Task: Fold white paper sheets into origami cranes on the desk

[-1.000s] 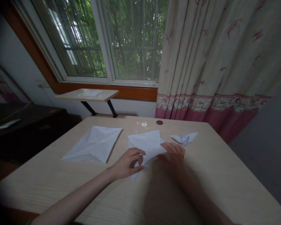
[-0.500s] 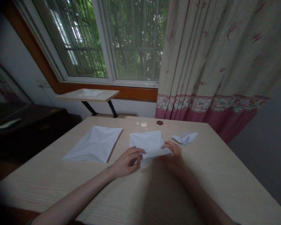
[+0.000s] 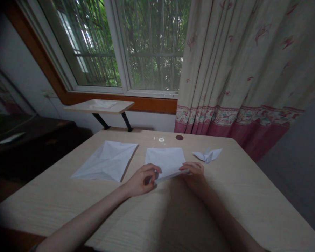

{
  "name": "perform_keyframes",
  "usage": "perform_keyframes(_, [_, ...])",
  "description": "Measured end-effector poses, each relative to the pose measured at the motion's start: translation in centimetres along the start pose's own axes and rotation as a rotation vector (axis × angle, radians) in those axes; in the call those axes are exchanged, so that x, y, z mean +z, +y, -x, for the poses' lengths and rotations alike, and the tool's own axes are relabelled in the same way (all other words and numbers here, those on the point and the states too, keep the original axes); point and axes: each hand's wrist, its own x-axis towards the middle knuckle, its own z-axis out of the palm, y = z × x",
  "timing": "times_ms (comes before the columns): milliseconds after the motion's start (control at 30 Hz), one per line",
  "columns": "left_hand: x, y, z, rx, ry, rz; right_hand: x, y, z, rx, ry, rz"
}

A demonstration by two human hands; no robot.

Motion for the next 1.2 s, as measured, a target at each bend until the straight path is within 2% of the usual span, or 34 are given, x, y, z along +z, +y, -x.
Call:
perform_keyframes(100, [0.0,-0.1,0.0,0.010,-0.010,0.006,0.2,0.2,0.0,0.081,0.037,0.000])
perform_keyframes(367, [0.0,-0.2,0.1,0.014,-0.016,0.018,0.7,0.9,-0.2,0.160,0.108,-0.006])
perform_keyframes(633, [0.0,0.1,0.1,0.023,-0.043,0.031,1.1,-0.5,-0.6,0.021,0.398,0.018])
perform_keyframes(700, [0.0,0.0,0.1,0.024,-0.049,0.038,1.1,-0.9,-0.4,-0.038,0.422,0.015])
perform_keyframes(933, [0.2,-0.2,0.4,0.019,-0.089,-0.025,1.0,-2.6,0.5,-0.198,0.217,-0.029])
perform_keyframes(1200, [-0.1,0.5,0.3,0.041,-0.147,-0.109,0.4,-3.1,0.7,-0.183,-0.064,0.035])
